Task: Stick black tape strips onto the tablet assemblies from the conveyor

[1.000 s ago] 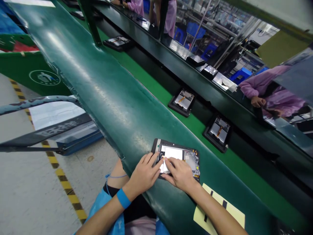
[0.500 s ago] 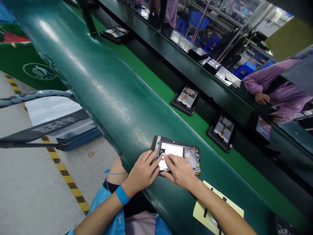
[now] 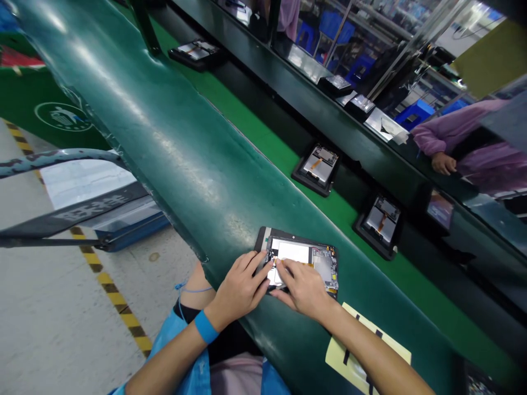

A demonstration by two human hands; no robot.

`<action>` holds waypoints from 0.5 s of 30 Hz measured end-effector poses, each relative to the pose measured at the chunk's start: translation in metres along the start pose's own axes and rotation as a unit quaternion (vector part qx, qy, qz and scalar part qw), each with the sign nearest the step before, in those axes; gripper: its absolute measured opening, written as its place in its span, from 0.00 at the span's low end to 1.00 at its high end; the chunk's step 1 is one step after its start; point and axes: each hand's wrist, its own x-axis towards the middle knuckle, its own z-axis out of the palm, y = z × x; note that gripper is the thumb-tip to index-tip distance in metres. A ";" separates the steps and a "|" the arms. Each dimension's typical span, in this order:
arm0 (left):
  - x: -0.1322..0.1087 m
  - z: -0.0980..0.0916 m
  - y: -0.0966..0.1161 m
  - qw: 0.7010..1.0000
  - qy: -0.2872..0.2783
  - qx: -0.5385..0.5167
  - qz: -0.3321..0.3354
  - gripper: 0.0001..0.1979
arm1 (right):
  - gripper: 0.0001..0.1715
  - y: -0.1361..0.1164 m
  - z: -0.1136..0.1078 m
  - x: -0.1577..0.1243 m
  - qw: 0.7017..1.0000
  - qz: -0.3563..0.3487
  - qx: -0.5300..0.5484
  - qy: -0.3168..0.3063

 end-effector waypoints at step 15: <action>0.002 -0.001 -0.001 1.000 -0.002 -0.001 0.005 0.18 | 0.29 0.006 -0.019 0.006 0.994 0.019 0.086 -0.070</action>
